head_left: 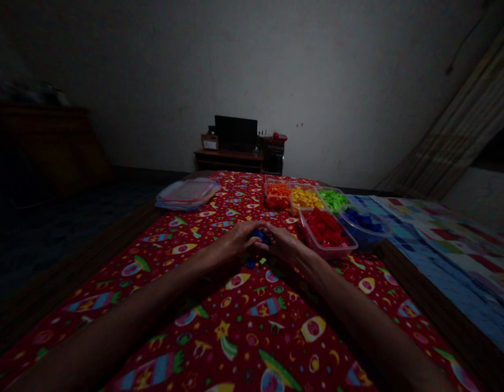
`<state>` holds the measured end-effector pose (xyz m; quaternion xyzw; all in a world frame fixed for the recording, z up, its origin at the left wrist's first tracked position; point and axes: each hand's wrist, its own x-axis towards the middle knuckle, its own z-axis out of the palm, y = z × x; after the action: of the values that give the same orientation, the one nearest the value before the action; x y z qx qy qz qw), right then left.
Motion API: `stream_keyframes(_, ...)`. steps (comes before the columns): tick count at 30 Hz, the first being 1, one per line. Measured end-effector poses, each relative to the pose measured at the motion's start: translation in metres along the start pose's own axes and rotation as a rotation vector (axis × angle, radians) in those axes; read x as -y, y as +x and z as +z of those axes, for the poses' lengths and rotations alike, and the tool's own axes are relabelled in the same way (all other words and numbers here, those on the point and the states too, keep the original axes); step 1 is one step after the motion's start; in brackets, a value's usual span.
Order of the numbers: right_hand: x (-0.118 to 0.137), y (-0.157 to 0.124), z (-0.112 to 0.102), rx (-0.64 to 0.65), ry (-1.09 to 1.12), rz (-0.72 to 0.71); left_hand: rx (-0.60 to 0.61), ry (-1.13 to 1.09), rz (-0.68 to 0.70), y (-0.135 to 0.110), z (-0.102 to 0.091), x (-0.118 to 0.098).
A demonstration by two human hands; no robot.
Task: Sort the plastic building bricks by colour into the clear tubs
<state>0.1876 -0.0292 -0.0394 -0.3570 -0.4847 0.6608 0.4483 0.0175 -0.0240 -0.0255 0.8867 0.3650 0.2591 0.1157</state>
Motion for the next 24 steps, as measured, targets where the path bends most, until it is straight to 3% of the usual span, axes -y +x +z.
stream_keyframes(6,-0.004,-0.005,0.007,0.0,0.125,0.16,0.072,-0.003,0.047,-0.014,0.002,0.004)
stream_keyframes(9,-0.004,-0.005,0.008,-0.061,0.141,0.16,0.073,0.003,0.051,-0.016,0.0,-0.001)
stream_keyframes(14,-0.001,-0.008,0.007,0.01,0.057,0.139,0.084,0.014,0.009,-0.016,0.0,-0.007)
stream_keyframes(18,0.005,-0.013,0.009,-0.012,0.008,0.15,0.06,0.025,-0.027,-0.012,0.004,-0.006)
stream_keyframes(24,0.007,-0.012,0.008,0.018,-0.035,0.128,0.105,-0.141,-0.056,-0.01,0.005,-0.012)
